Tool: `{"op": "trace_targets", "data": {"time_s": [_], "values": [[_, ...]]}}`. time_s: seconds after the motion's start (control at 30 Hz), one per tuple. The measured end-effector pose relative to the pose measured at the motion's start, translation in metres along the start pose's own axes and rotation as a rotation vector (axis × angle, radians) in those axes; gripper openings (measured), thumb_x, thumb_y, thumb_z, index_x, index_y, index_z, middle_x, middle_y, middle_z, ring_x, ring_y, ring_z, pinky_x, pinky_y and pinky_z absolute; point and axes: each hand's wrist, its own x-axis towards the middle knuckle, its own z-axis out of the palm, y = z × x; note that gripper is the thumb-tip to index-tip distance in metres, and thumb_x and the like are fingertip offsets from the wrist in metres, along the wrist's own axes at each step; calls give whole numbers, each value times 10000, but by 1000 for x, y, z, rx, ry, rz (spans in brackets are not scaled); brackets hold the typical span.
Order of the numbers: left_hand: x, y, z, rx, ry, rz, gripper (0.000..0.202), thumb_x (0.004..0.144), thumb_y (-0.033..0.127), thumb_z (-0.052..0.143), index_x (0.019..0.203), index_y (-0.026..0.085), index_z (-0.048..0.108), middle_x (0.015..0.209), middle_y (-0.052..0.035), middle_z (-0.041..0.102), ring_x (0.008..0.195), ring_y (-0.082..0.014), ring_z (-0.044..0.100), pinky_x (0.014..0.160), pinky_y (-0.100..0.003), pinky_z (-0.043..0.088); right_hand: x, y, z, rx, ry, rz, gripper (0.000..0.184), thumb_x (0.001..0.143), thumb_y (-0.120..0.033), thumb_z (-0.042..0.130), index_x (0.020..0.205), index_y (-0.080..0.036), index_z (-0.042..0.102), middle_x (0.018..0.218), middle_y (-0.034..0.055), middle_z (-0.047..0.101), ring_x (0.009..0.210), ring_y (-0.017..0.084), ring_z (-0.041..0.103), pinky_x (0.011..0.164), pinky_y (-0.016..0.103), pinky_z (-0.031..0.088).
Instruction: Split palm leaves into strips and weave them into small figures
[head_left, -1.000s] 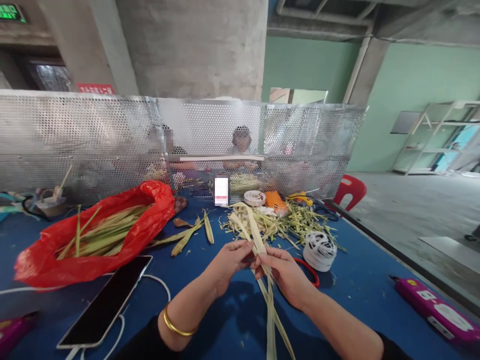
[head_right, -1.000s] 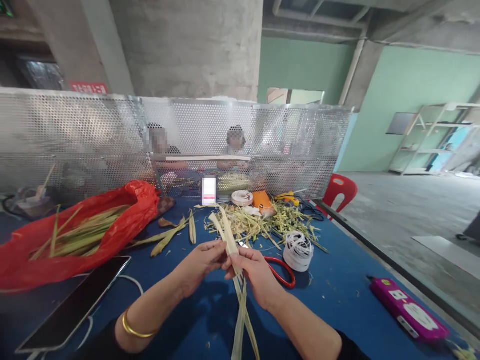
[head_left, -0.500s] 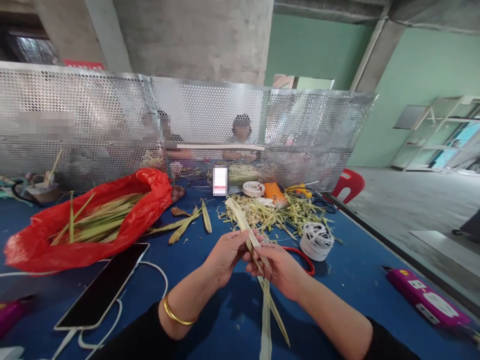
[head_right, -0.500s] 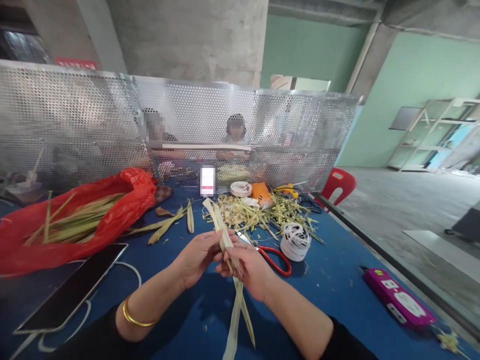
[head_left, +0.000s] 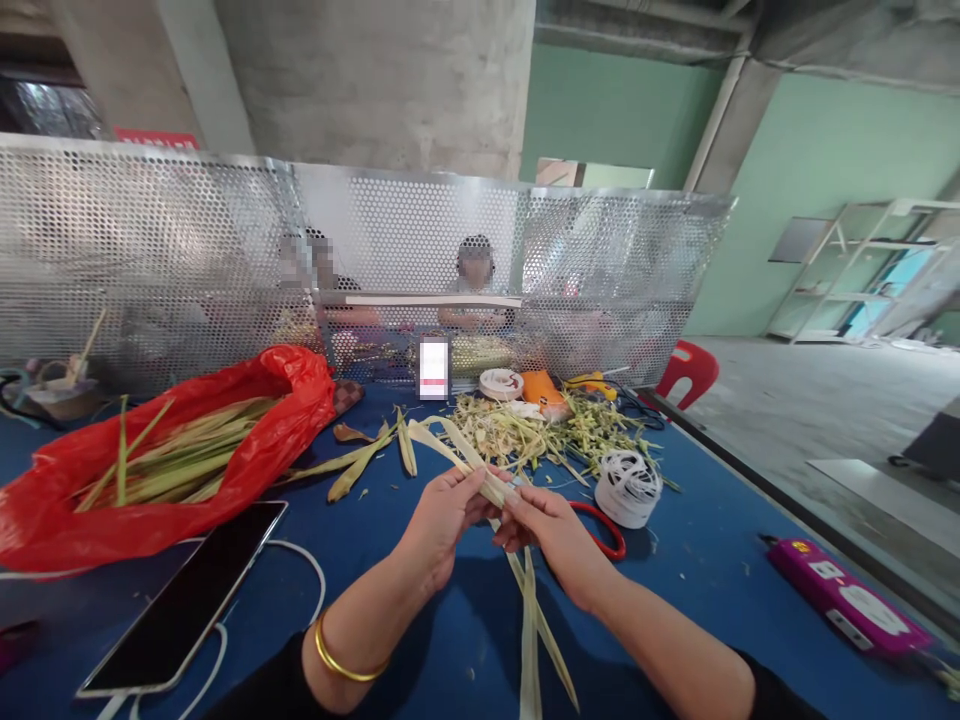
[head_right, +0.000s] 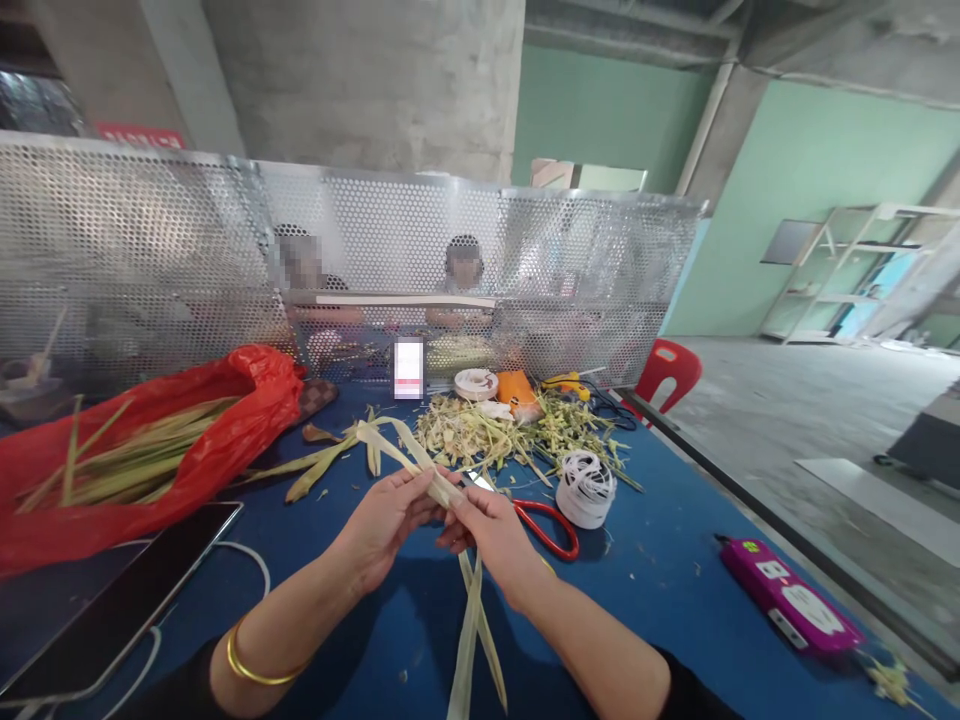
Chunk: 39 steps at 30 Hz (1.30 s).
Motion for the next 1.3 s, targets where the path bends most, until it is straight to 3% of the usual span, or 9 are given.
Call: {"op": "trace_targets", "data": {"time_s": [0.17, 0.53, 0.7, 0.77, 0.83, 0.93, 1.0, 1.13, 1.3], "values": [[-2, 4, 3, 13, 111, 20, 255, 720, 333, 667, 829, 103, 670, 752, -79, 702, 719, -186, 644, 792, -322, 486, 1, 0, -1, -2, 84, -15, 374, 697, -523, 682, 736, -190, 516, 685, -14, 647, 559, 140, 621, 545, 259, 455], [-2, 3, 2, 112, 93, 44, 299, 707, 418, 649, 821, 143, 668, 796, -64, 713, 740, -181, 644, 760, -292, 469, -1, 1, 0, 20, -14, 92, 399, 679, -528, 684, 668, -148, 565, 539, -39, 554, 434, 80, 519, 480, 224, 418], [-8, 13, 2, 607, 27, -1, 494, 819, 563, 441, 563, 167, 586, 557, -50, 647, 519, -167, 594, 539, -266, 428, 6, 4, -7, -28, 111, -38, 348, 746, -492, 627, 662, -166, 541, 540, -41, 539, 431, 87, 498, 470, 223, 392], [-15, 20, 4, 893, 43, 185, 536, 847, 550, 404, 480, 179, 526, 455, -28, 571, 441, -146, 528, 530, -270, 411, 7, 4, -11, -198, 155, -164, 320, 809, -450, 559, 640, -181, 519, 528, -41, 523, 452, 102, 504, 493, 232, 396], [-21, 27, 6, 1102, 74, 536, 431, 873, 452, 427, 585, 183, 597, 555, -33, 614, 568, -165, 570, 629, -287, 431, 7, 3, -14, -442, 131, -276, 304, 854, -364, 501, 602, -195, 482, 514, -40, 509, 477, 113, 513, 523, 234, 390], [-21, 33, 3, 1203, -179, 855, 220, 838, 270, 511, 976, 205, 669, 954, -93, 695, 941, -240, 598, 906, -380, 386, 3, 1, -15, -761, 46, -390, 248, 867, -250, 455, 626, -204, 489, 544, -31, 536, 518, 122, 519, 543, 230, 353], [-16, 32, -1, 1208, -236, 783, 252, 802, 199, 550, 1020, 235, 672, 939, -88, 701, 913, -246, 612, 947, -394, 351, 1, -1, -14, -870, 20, -441, 198, 869, -205, 434, 696, -208, 531, 592, -20, 570, 546, 129, 523, 554, 232, 339], [-9, 25, -8, 1094, -233, 542, 163, 787, 201, 566, 809, 260, 716, 722, -52, 680, 707, -217, 605, 714, -279, 392, -1, -2, -14, -911, 18, -460, 217, 896, -224, 417, 744, -213, 571, 599, -12, 585, 554, 139, 531, 571, 237, 341], [-7, 23, -8, 1055, -251, 457, 219, 797, 207, 538, 665, 239, 710, 568, -19, 610, 522, -154, 498, 562, -233, 313, 0, -4, -14, -804, 63, -398, 218, 878, -277, 482, 704, -212, 596, 580, -13, 606, 545, 141, 561, 574, 242, 378]]}}
